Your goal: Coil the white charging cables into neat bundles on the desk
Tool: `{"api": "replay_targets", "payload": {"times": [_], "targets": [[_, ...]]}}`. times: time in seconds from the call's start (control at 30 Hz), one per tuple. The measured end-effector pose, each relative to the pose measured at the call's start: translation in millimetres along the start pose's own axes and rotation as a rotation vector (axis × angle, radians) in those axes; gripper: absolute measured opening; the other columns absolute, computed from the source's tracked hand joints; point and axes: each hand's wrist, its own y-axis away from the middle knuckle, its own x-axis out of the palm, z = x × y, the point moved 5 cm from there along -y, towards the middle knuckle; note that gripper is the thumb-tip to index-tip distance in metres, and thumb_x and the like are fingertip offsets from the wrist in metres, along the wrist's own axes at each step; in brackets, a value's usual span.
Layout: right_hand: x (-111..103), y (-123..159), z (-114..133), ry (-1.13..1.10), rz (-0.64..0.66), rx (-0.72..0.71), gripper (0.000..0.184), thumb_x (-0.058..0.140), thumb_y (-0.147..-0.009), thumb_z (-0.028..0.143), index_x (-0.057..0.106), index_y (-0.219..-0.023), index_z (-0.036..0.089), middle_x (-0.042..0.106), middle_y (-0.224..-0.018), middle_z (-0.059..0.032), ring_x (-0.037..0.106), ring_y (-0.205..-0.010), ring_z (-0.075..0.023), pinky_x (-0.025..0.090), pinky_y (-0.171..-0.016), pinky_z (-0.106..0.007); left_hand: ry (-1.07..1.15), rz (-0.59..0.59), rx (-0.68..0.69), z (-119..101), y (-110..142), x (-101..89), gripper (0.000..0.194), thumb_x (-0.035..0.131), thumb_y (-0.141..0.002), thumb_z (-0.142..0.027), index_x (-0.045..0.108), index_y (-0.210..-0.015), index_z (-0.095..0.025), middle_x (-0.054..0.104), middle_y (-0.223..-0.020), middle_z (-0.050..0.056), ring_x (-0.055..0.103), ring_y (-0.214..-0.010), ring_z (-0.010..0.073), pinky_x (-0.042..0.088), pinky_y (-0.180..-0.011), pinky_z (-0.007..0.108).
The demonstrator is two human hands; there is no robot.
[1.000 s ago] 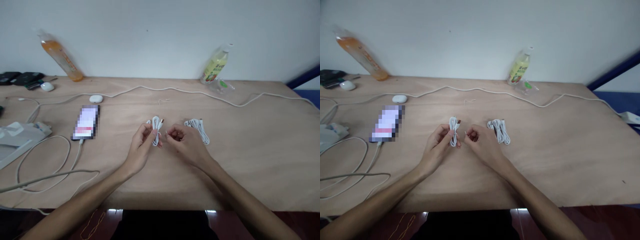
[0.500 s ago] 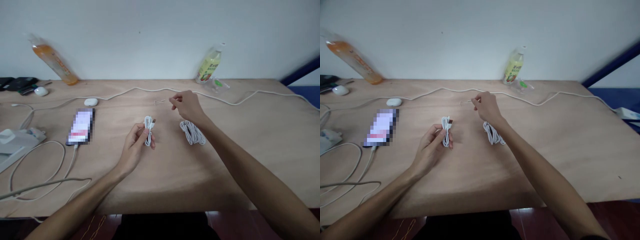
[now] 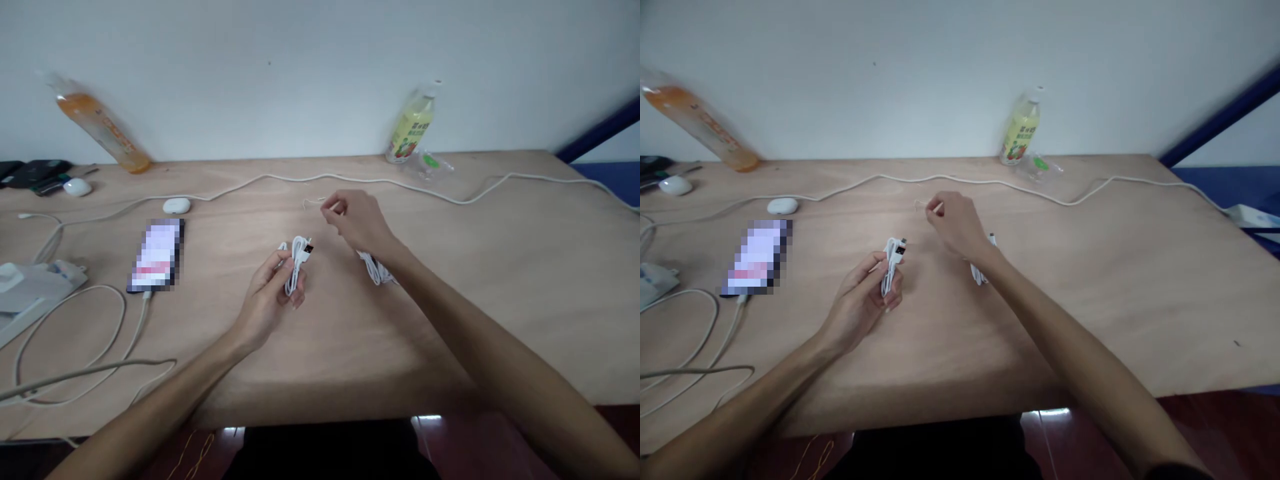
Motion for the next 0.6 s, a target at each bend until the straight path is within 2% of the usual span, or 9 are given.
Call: {"api": "replay_targets", "payload": {"times": [0.07,0.17,0.27,0.4,0.5,0.6], "targets": [[9,-36,-10,0.092,0.006,0.035,0.011,0.071,-0.091,0.013,0.079,-0.087,0.018,0.08,-0.085,-0.008,0.075,-0.078,-0.0235,0.058,-0.083,-0.038,-0.002,-0.005,0.0,1,0,-0.7,0.029,0.086,-0.091,-0.037,0.065,-0.098,-0.019,0.062,-0.068,-0.003,0.046,-0.054,0.0088,0.037,-0.051,0.022],[20,-83,-15,0.228,-0.008,0.031,0.015,0.068,-0.092,0.009,0.081,-0.096,0.016,0.083,-0.105,-0.0122,0.076,-0.101,-0.0266,0.058,-0.097,-0.04,0.003,-0.025,-0.006,1,0,-2.8,0.032,0.087,-0.09,-0.038,0.064,-0.097,-0.018,0.063,-0.069,-0.003,0.047,-0.055,0.0093,0.04,-0.052,0.022],[31,-112,-13,0.27,-0.011,0.054,0.016,0.07,-0.093,0.012,0.081,-0.104,0.016,0.081,-0.118,-0.0163,0.074,-0.115,-0.0316,0.056,-0.104,-0.046,0.031,-0.045,-0.017,0,0,-4.4,0.03,0.087,-0.089,-0.036,0.064,-0.098,-0.018,0.062,-0.068,-0.003,0.047,-0.055,0.0092,0.04,-0.052,0.021],[43,-124,-11,0.335,0.014,0.103,0.013,0.075,-0.092,0.012,0.082,-0.103,0.015,0.082,-0.115,-0.0182,0.076,-0.116,-0.0371,0.057,-0.103,-0.051,0.081,-0.053,-0.079,-2,1,-5.2,0.022,0.081,-0.094,-0.031,0.068,-0.101,-0.015,0.057,-0.066,-0.004,0.039,-0.051,0.006,0.032,-0.049,0.017],[47,-121,-12,0.369,0.029,0.104,0.017,0.073,-0.096,0.012,0.082,-0.109,0.014,0.081,-0.122,-0.0196,0.075,-0.121,-0.0377,0.057,-0.105,-0.05,0.127,-0.032,-0.132,-2,1,-5.1,0.016,0.073,-0.1,-0.03,0.07,-0.102,-0.014,0.051,-0.064,-0.006,0.032,-0.047,0.0049,0.028,-0.046,0.016],[45,-113,-15,0.392,0.051,0.092,0.019,0.07,-0.098,0.013,0.082,-0.113,0.014,0.081,-0.125,-0.0196,0.074,-0.125,-0.0368,0.056,-0.107,-0.048,0.147,0.004,-0.168,-2,1,-5.0,0.021,0.06,-0.108,-0.032,0.071,-0.101,-0.014,0.045,-0.06,-0.007,0.024,-0.045,0.0049,0.025,-0.044,0.016]]}}
